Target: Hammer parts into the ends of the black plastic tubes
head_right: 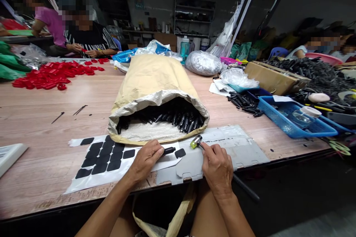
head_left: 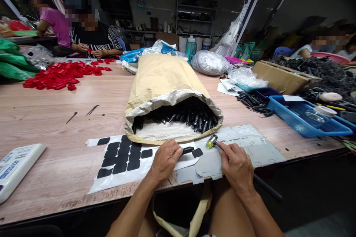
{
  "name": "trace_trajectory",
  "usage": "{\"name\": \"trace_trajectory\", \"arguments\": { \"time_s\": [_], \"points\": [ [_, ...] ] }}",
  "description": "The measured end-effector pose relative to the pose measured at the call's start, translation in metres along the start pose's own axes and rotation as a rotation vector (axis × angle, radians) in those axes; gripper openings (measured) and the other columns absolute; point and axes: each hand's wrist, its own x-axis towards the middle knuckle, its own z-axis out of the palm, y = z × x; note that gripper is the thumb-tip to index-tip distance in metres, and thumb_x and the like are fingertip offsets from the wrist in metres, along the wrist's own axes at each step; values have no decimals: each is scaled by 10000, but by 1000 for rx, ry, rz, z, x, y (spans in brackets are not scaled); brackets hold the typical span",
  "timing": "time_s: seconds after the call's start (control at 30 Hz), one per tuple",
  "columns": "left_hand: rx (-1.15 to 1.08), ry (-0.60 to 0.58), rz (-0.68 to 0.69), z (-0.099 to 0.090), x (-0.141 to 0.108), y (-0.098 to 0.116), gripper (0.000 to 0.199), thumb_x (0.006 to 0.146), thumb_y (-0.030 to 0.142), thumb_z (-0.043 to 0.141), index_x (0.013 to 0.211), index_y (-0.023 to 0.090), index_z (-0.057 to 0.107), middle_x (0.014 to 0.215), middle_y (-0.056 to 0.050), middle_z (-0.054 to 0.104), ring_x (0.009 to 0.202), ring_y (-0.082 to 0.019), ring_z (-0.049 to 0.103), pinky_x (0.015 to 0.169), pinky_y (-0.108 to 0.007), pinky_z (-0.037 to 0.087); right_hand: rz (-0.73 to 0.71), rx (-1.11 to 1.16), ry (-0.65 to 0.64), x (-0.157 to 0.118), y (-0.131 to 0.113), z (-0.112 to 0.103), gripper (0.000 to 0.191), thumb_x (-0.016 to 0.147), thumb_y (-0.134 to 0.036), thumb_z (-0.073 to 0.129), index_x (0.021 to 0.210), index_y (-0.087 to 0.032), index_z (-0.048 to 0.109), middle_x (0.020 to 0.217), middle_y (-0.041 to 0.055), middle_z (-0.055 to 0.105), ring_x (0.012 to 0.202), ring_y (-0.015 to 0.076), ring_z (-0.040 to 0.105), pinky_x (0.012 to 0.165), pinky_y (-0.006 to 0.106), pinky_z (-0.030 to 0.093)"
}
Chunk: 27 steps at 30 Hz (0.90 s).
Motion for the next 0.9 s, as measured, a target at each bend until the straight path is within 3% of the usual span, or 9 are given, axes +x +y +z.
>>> {"name": "trace_trajectory", "arguments": {
  "time_s": [0.37,0.5,0.57,0.63,0.73,0.83,0.9],
  "points": [
    [17,-13,-10,1,2,1,407,1036,343,407,670,189,494,782,-10,523,812,-185,502,752,-325,367,19,-62,69,-3,-6,6,350,909,-143,560,1198,-274,707,887,32,645,815,198,517,730,324,354],
    [-118,10,-8,-9,-8,22,291,1025,362,460,845,197,619,881,-18,582,870,-185,542,800,-313,393,18,-63,57,-3,-6,5,343,916,-154,552,1201,-269,704,895,38,643,828,201,513,739,321,352],
    [-237,-52,-15,-15,-22,40,244,1020,391,487,986,213,650,937,-14,621,886,-177,567,805,-292,406,21,-67,57,-3,-6,5,326,922,-170,560,1195,-274,705,904,36,644,829,201,510,737,322,353],
    [-331,-221,-52,-14,-44,53,275,1018,437,494,996,225,668,903,0,649,841,-164,580,768,-270,410,24,-69,57,-3,-6,5,316,924,-179,572,1195,-276,703,911,34,646,833,201,510,739,324,355],
    [-377,-486,-188,12,-84,48,364,962,553,551,893,224,690,806,10,665,775,-160,577,701,-254,397,29,-68,54,-4,-6,5,318,925,-177,580,1202,-275,700,914,31,648,840,202,514,747,324,359],
    [-472,-408,-526,62,-118,14,518,890,710,526,889,208,654,749,2,666,684,-154,556,636,-250,397,29,-64,53,-4,-6,5,316,925,-175,584,1201,-275,702,913,28,649,838,201,515,752,324,361],
    [-570,-362,-822,93,-129,-12,670,838,808,478,721,164,624,569,-7,570,513,-128,462,536,-251,346,29,-61,51,-4,-6,5,317,925,-176,589,1204,-275,701,911,27,650,837,201,516,752,324,363]
  ]
}}
